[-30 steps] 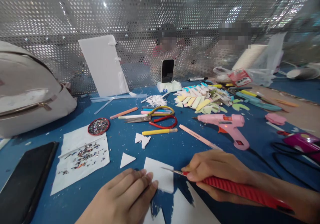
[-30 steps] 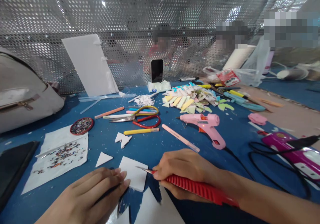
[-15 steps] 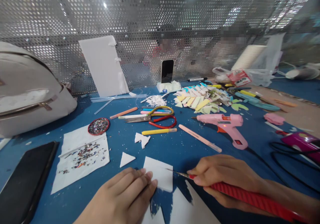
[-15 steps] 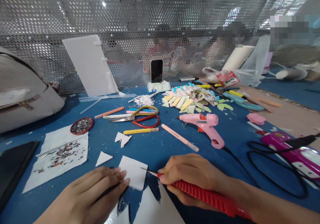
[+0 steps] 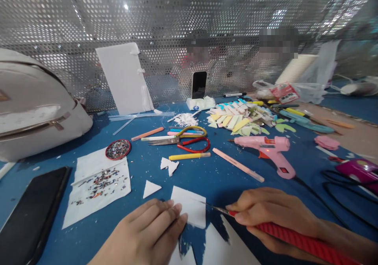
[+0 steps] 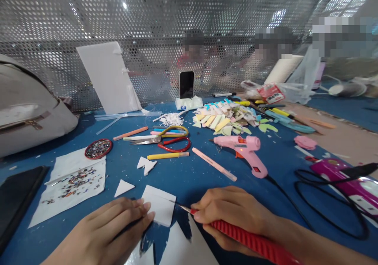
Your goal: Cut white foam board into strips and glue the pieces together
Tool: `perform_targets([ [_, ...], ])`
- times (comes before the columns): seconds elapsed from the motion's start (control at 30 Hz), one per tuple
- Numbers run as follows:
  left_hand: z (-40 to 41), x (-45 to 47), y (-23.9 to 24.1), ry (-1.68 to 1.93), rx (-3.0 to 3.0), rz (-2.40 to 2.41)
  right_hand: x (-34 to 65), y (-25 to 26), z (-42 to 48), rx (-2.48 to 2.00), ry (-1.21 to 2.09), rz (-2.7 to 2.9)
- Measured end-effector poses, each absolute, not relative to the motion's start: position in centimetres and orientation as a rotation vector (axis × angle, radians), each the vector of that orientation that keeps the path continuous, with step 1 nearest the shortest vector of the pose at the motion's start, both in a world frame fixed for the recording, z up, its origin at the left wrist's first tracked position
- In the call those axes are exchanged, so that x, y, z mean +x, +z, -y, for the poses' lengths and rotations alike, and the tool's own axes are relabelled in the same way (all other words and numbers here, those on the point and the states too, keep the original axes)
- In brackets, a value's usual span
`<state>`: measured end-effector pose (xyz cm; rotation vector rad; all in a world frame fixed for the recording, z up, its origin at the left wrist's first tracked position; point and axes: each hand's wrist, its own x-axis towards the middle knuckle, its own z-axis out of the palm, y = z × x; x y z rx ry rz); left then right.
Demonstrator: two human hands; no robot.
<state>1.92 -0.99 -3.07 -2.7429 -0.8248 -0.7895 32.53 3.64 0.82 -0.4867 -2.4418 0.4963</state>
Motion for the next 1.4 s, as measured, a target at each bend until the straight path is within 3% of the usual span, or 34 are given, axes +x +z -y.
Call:
perform_targets([
  [0.3, 1.1, 1.4, -3.0, -0.719, -2.784, 0.825, 33.1, 0.3, -3.4, -0.531, 0.425, 2.405],
  [0.77, 0.1, 0.1, -0.7, -0.402, -2.883, 0.674, 31.7, 3.6, -4.5, -0.42, 0.474, 2.426],
  [0.97, 0.2, 0.3, -0.5, -0.351, -2.935, 0.71, 30.9, 4.9, -5.2, -0.501, 0.275, 2.33],
  [1.17, 0.4, 1.3, 1.2, -0.596, -2.995, 1.272, 28.9, 3.7, -5.6, -0.63, 0.443, 2.484],
  [1.4, -0.5, 3.7, 3.1, -0.444, -2.88, 1.939, 26.2, 1.9, -5.5, -0.877, 0.573, 2.514],
])
